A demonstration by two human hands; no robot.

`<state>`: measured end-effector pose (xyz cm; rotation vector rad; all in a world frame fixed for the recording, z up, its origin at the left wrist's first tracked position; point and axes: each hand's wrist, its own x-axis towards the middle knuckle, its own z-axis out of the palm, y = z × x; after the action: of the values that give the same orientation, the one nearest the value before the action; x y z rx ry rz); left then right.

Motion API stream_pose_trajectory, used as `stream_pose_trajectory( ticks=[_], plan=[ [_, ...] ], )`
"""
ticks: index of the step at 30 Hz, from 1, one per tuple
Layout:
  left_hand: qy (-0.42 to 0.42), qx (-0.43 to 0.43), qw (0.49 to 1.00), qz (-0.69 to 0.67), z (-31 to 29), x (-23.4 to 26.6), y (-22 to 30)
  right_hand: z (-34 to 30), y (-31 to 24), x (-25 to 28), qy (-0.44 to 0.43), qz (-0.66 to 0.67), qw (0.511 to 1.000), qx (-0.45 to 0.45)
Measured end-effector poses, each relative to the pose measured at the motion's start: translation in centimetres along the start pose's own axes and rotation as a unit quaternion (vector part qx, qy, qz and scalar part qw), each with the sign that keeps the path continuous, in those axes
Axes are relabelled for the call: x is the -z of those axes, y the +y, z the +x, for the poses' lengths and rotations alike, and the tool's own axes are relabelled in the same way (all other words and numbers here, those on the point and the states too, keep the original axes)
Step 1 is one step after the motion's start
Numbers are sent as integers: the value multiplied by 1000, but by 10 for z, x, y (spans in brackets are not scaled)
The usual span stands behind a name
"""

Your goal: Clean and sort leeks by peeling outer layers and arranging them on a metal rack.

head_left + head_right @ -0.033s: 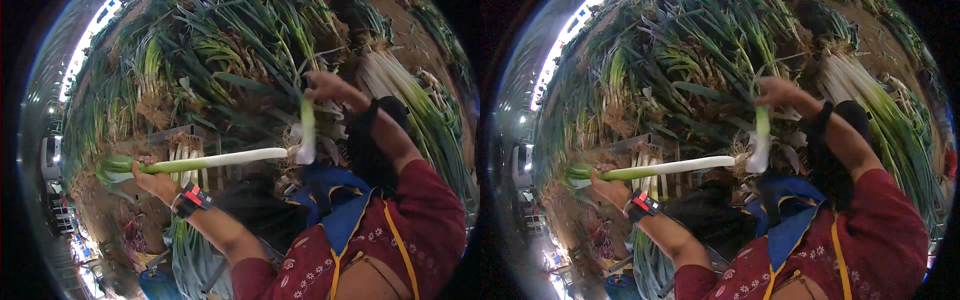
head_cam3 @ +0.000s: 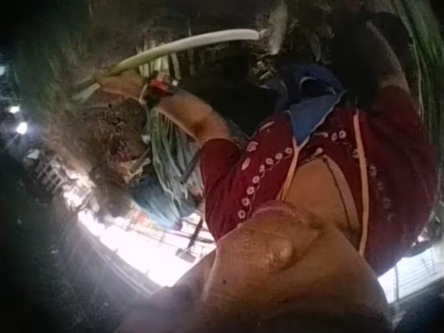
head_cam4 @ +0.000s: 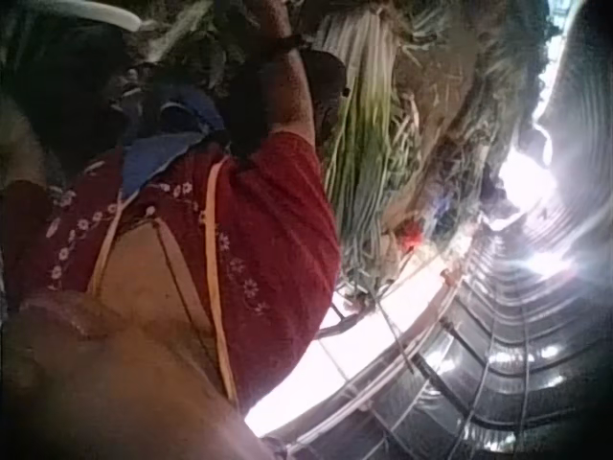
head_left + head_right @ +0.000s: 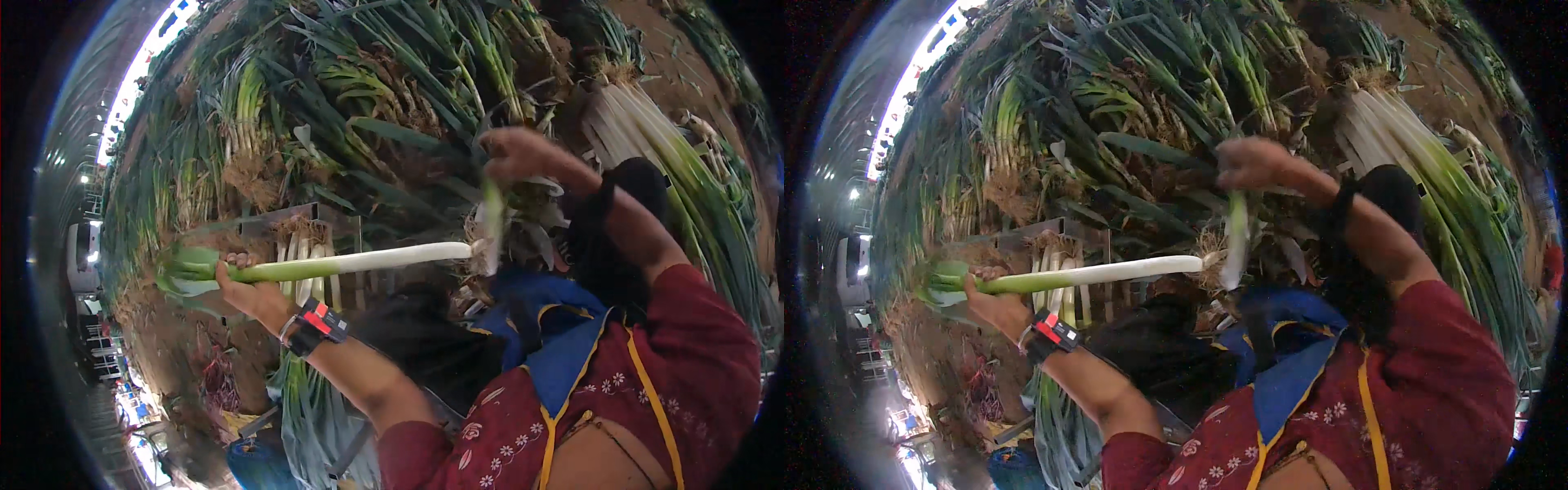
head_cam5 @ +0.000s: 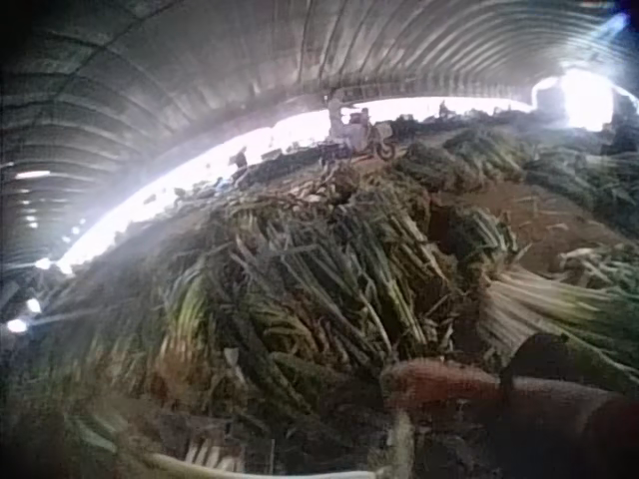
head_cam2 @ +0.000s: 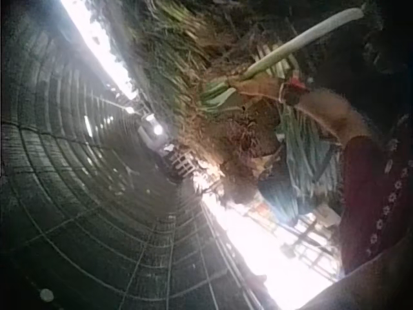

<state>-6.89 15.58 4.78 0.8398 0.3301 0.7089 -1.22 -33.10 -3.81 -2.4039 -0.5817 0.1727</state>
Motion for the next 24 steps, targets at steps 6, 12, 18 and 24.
stream_pose_trajectory(
  ticks=[6,12,18,24],
  plan=[
    [-7,7,1000,-2,-4,-9,-8,-21,-133,-59,-113,54,984,126],
    [103,-6,992,78,-13,-22,-10,-25,-121,-86,10,40,988,146],
    [155,11,982,106,-6,-11,-9,-20,-123,-93,180,18,967,180],
    [133,36,990,16,-11,-19,-12,-10,-123,-82,228,-12,942,246]
  ],
)
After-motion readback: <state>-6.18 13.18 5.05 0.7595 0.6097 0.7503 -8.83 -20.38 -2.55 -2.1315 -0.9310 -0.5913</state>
